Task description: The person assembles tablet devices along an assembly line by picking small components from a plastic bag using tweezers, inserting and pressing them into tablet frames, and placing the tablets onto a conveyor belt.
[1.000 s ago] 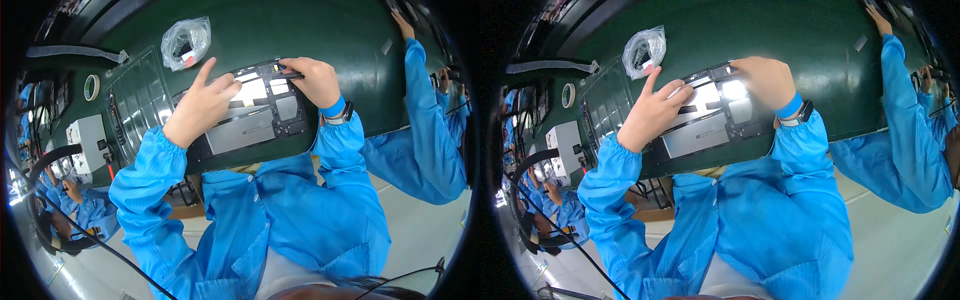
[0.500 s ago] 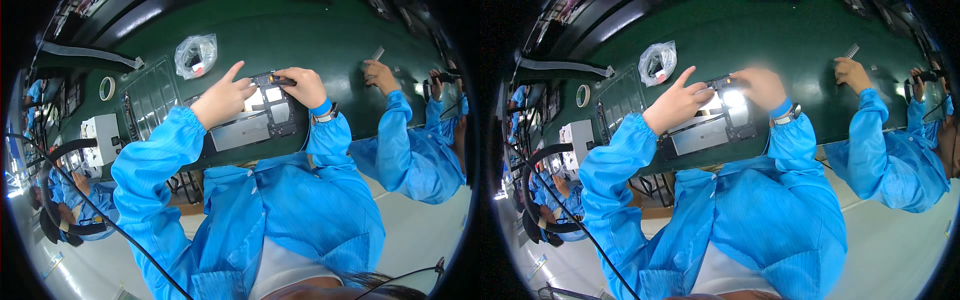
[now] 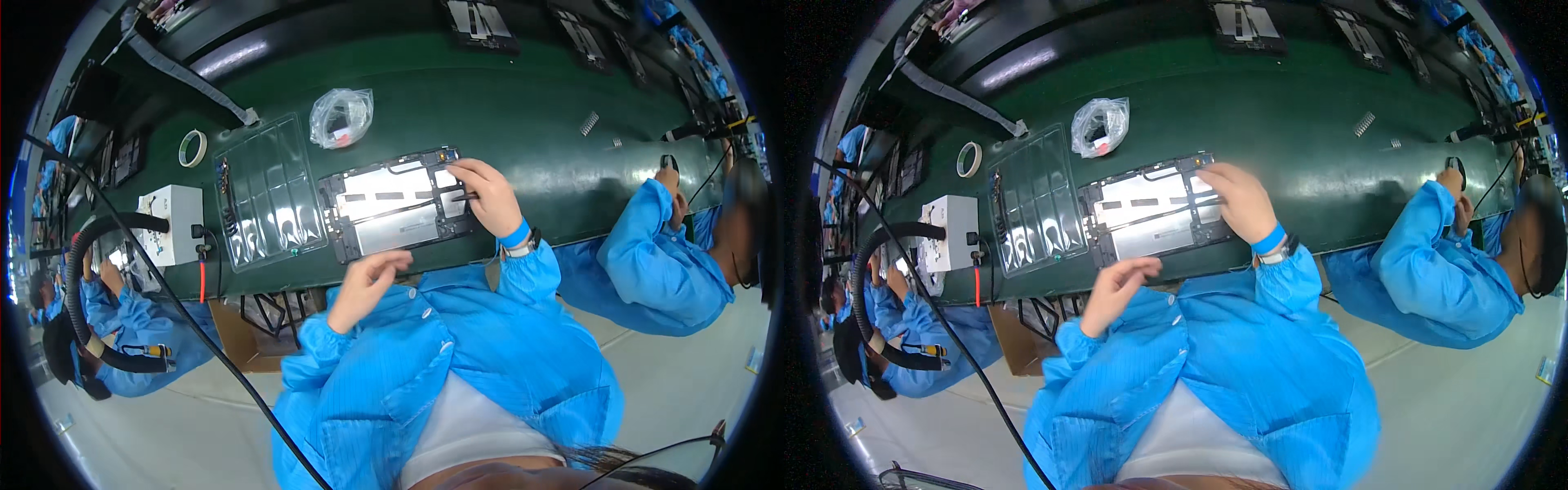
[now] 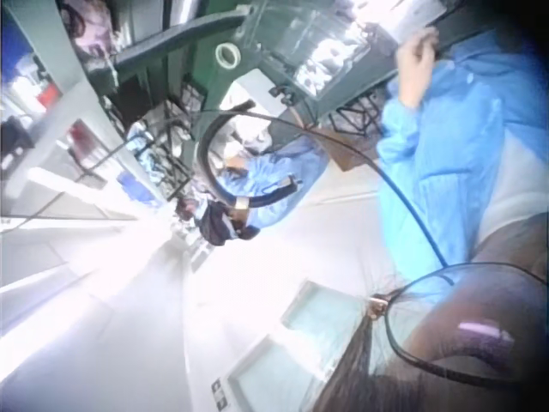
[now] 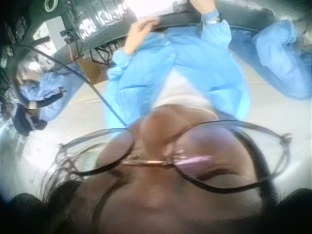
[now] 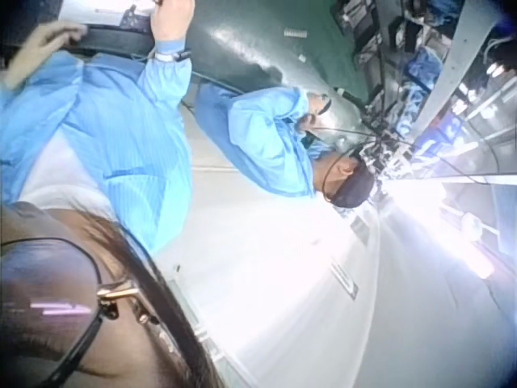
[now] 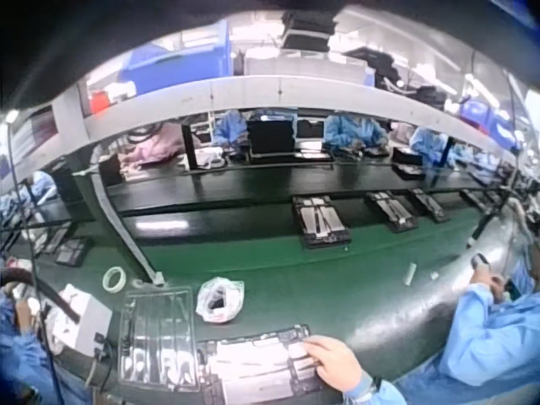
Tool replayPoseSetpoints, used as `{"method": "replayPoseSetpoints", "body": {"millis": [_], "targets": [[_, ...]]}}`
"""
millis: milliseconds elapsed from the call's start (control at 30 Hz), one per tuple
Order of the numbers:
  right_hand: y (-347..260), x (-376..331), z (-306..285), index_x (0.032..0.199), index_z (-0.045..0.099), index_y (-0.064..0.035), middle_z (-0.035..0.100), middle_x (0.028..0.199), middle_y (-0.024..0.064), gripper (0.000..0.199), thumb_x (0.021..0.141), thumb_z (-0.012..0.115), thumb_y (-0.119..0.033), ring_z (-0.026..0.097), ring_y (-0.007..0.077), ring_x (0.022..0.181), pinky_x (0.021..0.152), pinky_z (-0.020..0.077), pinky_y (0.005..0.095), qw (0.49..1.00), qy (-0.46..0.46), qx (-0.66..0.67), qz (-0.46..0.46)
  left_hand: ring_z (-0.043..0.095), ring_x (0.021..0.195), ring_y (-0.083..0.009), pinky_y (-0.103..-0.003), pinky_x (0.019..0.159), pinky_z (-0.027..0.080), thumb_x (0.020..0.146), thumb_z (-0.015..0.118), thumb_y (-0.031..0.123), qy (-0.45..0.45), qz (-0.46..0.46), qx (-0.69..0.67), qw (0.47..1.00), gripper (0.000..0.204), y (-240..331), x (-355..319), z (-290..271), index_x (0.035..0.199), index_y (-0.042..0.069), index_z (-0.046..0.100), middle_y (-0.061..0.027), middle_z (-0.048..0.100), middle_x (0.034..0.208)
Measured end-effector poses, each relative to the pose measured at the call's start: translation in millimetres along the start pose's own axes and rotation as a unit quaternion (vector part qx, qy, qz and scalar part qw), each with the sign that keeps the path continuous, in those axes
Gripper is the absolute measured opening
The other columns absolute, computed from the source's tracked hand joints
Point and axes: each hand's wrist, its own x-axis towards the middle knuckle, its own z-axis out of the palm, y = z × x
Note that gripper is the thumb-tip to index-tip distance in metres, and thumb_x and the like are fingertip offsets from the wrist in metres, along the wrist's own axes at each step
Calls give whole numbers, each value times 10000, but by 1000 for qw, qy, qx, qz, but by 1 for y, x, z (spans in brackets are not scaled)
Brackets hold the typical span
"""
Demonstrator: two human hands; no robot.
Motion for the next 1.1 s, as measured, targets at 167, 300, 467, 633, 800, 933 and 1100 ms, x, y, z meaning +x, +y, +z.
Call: {"method": "replayPoseSetpoints", "body": {"millis": [167,300,467,633,800,933,1100], "targets": [[0,47,53,1034,607,-69,565,1082,114,409,654,539,66,554,293,950,810,450,366,981,-21,-113,-157,450,1170,-205,-294,951,368,895,434,110,25,-151,-499,853,438,-49,-3,34,1306,-7,340,-145,437,1297],[0,53,65,1020,604,-55,573,1049,98,376,650,581,11,551,284,953,843,436,371,971,-80,-159,-161,343,1261,-222,-303,1008,307,899,420,122,51,-132,-585,798,423,-65,6,39,1283,-34,335,-151,353,1362],[2,51,72,1034,589,-35,570,1039,113,429,606,617,-11,542,289,975,843,448,365,984,-61,-95,-141,368,1245,-235,-315,998,322,910,397,142,59,-97,-568,815,347,-79,8,41,1204,-41,422,-158,396,1331],[-1,48,73,958,622,-49,581,971,108,283,681,565,-40,553,281,933,817,454,361,981,-27,-122,-151,536,1083,-243,-301,862,424,931,397,271,50,-108,-316,941,434,-56,6,29,1154,-94,472,-190,526,1201],[-6,57,67,916,629,-71,588,905,104,249,670,589,-68,566,297,903,800,457,380,984,-125,-91,-90,592,986,-234,-281,721,482,936,401,341,109,-125,-218,962,497,-54,5,28,1151,-102,466,-211,540,1167],[-10,63,69,919,629,-83,589,902,107,254,668,591,-73,571,300,891,785,463,384,980,-145,-101,-89,590,986,-226,-277,751,490,942,353,406,89,-97,-461,878,562,-59,8,31,1190,-91,439,-219,541,1157],[-10,50,69,885,615,-85,592,866,107,209,679,583,-85,581,302,862,757,469,395,979,-148,-99,-102,593,985,-276,-270,739,524,939,279,460,-110,-209,-469,851,655,-71,2,8,1209,-125,397,-245,542,1138]]}}
